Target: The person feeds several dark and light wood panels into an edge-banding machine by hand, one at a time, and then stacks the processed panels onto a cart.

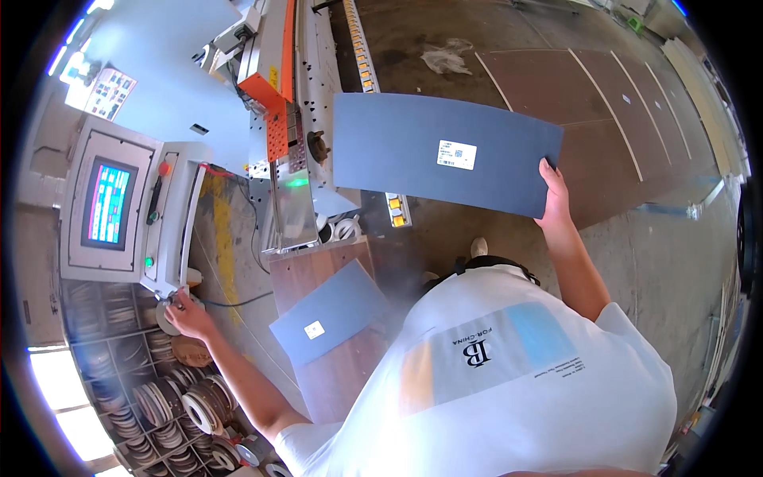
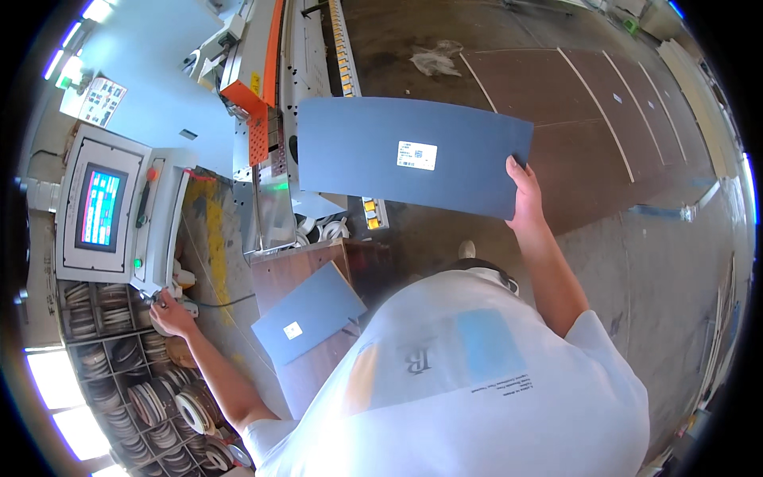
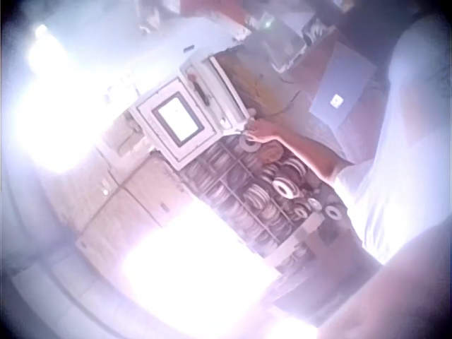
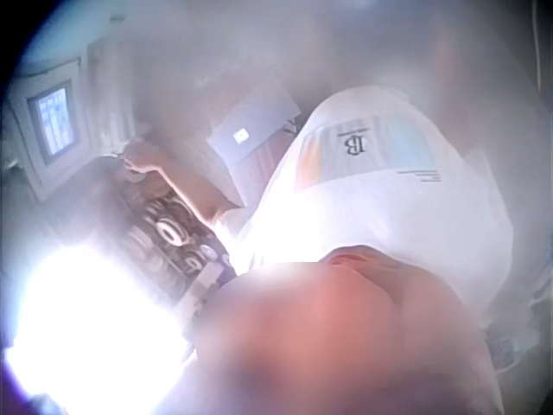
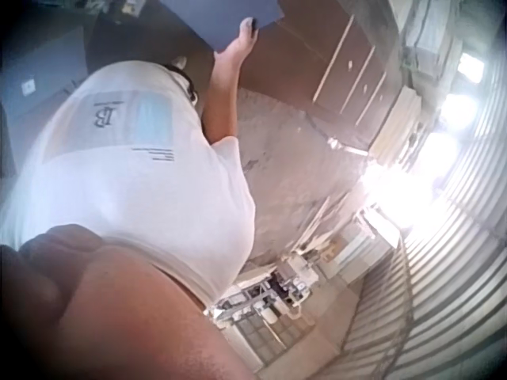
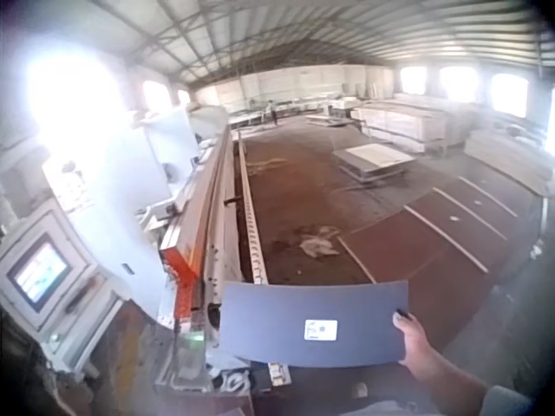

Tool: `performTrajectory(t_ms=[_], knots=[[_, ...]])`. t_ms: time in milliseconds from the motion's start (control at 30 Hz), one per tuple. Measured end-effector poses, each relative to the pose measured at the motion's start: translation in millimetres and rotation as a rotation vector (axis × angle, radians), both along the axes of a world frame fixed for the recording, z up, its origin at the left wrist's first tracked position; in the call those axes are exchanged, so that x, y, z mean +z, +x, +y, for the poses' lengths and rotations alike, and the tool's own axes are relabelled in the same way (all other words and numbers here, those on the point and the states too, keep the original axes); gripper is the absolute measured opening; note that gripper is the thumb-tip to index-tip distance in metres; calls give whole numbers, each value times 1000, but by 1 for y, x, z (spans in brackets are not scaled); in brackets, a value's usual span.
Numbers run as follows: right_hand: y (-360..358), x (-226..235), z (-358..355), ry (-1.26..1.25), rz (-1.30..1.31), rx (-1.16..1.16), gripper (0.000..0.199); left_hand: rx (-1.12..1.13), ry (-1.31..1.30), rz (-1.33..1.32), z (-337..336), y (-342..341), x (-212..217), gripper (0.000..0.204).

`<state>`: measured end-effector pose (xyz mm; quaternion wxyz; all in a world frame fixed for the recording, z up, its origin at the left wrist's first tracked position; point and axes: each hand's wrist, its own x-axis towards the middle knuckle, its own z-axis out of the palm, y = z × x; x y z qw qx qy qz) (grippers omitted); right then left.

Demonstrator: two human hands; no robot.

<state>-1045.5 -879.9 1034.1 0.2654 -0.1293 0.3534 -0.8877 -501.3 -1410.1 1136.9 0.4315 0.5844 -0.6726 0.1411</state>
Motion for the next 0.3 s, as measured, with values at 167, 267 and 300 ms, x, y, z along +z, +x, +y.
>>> performTrajectory(t_ms=[167, 267, 300], knots=[[11, 11, 11, -20, 26, -22, 48, 79, -23, 308, -68, 22, -21, 49], [23, 30, 19, 11, 11, -108, 39, 138, 218, 542, -78, 7, -29, 51], [25, 34, 22, 0, 55, -107, 42, 126, 223, 545, -81, -1, -30, 51]])
